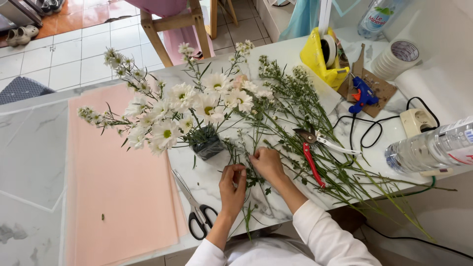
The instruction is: The person arranges flowers by inserting stems into a floral foam block, using shears to trim branches and a glue gun to secure elements.
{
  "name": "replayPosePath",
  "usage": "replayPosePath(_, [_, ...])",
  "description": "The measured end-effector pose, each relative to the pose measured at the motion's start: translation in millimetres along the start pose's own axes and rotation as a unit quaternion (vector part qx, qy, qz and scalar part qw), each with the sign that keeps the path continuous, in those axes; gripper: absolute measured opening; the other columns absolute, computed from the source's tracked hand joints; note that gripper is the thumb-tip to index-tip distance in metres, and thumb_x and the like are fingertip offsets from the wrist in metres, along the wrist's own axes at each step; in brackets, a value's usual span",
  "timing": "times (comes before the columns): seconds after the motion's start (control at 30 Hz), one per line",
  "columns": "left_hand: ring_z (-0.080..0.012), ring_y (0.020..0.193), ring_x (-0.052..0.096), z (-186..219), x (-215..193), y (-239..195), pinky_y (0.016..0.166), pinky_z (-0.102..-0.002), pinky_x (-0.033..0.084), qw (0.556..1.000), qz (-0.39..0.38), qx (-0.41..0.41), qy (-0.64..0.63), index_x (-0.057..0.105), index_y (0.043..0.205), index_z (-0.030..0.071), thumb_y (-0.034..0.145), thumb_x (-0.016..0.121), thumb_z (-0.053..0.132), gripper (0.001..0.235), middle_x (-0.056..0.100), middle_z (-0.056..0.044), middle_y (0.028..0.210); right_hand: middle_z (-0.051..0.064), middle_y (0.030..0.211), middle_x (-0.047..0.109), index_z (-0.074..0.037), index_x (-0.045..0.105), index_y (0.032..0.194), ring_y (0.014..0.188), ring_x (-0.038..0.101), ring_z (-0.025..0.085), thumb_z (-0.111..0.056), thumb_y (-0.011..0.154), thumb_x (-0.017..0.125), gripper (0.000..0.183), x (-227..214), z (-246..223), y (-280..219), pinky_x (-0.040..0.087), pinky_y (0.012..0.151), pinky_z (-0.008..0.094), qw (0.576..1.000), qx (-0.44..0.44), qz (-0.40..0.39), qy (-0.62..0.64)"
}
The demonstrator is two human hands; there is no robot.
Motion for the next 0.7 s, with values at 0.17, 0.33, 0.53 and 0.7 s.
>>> replayPosePath(0.17, [-0.0136,0.072,0.057,9.8,2.1,10.3,0.068,-0.029,0.048,0.999,0.009,-0.022,-0.024,0.069,0.107,0.010,0.102,0.060,0.009,0.010,0.061,-0.003,0.087,0.013,0.072,0.072,-0.001,0.073,0.091,0.062,0.070,0.023,-0.017,0.094,0.070,0.016,-25.6,0.8,-13.6,0.054,0.056,0.034,0.982,-0.013,0.066,0.178])
replayPosePath(0.33, [-0.0191,0.087,0.064,54.9,12.9,36.2,0.076,-0.034,0.051,0.995,-0.025,-0.043,-0.081,0.071,0.122,0.003,0.105,0.055,0.014,0.026,0.074,-0.016,0.105,0.014,0.061,0.072,0.002,0.069,0.084,0.044,0.064,0.016,-0.009,0.094,0.070,0.015,-57.7,-1.6,-64.1,0.050,0.044,0.027,0.949,-0.094,0.104,0.284])
replayPosePath(0.53, [-0.0153,0.084,0.058,88.8,50.3,62.3,0.073,-0.030,0.047,0.956,-0.196,-0.108,-0.188,0.064,0.137,-0.002,0.108,0.051,0.031,0.045,0.075,-0.020,0.117,0.011,0.065,0.074,-0.003,0.073,0.084,0.055,0.066,0.013,-0.010,0.097,0.067,0.015,-53.9,18.5,-93.8,0.053,0.044,0.025,0.942,-0.145,0.079,0.292])
replayPosePath(0.7, [-0.0122,0.074,0.052,44.2,79.7,67.8,0.066,-0.027,0.044,0.946,-0.163,-0.113,-0.258,0.072,0.103,-0.002,0.095,0.075,0.014,0.018,0.070,-0.013,0.082,0.009,0.070,0.073,-0.005,0.075,0.089,0.064,0.063,0.011,-0.012,0.096,0.070,0.010,-56.1,31.8,-99.8,0.053,0.048,0.025,0.948,-0.125,0.072,0.284])
Point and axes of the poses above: each hand's wrist, its own y-axis towards the middle knuckle, its own x-axis out of the palm, z = x × y, the point moved 4 cm from there along y, towards the middle knuckle
